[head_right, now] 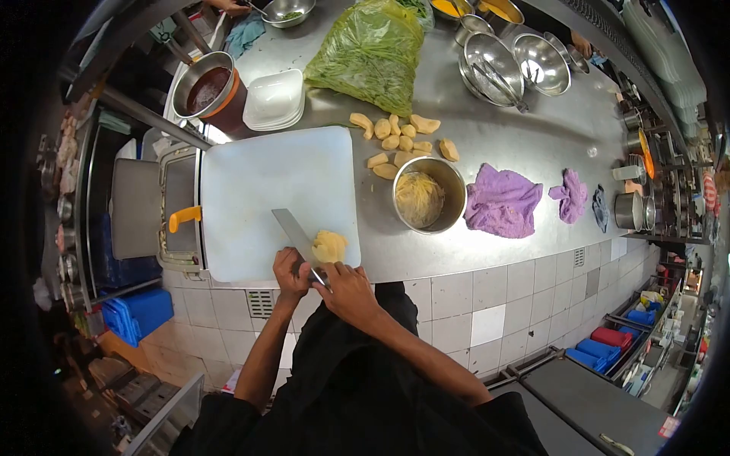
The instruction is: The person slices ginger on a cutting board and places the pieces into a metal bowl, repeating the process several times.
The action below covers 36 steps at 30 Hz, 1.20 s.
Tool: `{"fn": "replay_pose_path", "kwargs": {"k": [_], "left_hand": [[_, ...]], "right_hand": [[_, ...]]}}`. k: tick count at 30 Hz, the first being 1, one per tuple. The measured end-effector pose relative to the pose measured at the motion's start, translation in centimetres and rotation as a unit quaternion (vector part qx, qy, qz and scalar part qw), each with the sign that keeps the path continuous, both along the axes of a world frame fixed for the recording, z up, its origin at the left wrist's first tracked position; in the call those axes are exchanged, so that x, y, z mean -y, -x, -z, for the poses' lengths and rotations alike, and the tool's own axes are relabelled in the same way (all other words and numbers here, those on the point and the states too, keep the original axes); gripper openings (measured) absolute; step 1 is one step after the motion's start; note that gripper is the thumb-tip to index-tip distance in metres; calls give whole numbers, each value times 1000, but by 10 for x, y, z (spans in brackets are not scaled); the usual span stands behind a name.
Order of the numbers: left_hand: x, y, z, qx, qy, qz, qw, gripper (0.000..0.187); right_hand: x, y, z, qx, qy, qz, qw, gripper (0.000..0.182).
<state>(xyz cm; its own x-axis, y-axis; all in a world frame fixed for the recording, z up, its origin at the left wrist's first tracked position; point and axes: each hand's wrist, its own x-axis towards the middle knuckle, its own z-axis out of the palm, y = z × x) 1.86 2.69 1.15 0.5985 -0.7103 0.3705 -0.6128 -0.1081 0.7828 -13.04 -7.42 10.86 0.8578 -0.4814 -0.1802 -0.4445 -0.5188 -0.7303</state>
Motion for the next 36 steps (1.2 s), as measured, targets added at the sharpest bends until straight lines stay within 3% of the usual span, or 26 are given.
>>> {"fn": "replay_pose_path", "kwargs": {"k": [7, 10, 19, 23, 25, 28, 36], "left_hand": [[4, 1, 0, -1, -9, -17, 1000, 45], [5, 2, -3, 8, 14, -23, 1000, 45], [2, 1, -1, 7, -15, -16, 1000, 45], [2, 0, -1, 14, -3, -19, 1000, 44], [3, 0, -1, 14, 4, -20, 1000, 44], [2, 0, -1, 14, 5, -19, 1000, 43], [3, 0, -1, 12, 9, -18, 1000, 41]], "right_hand": [[32, 5, 12, -22, -61, 7, 998, 29], [40, 3, 13, -54, 21, -2, 998, 39], [38, -13, 42, 67, 164, -112, 978, 31], [36, -15, 46, 48, 188, -94, 976, 28], [35, -15, 44, -16, 174, -50, 983, 26], [29, -17, 37, 83, 200, -7, 976, 23], [31, -19, 51, 43, 251, -37, 966, 19]]}}
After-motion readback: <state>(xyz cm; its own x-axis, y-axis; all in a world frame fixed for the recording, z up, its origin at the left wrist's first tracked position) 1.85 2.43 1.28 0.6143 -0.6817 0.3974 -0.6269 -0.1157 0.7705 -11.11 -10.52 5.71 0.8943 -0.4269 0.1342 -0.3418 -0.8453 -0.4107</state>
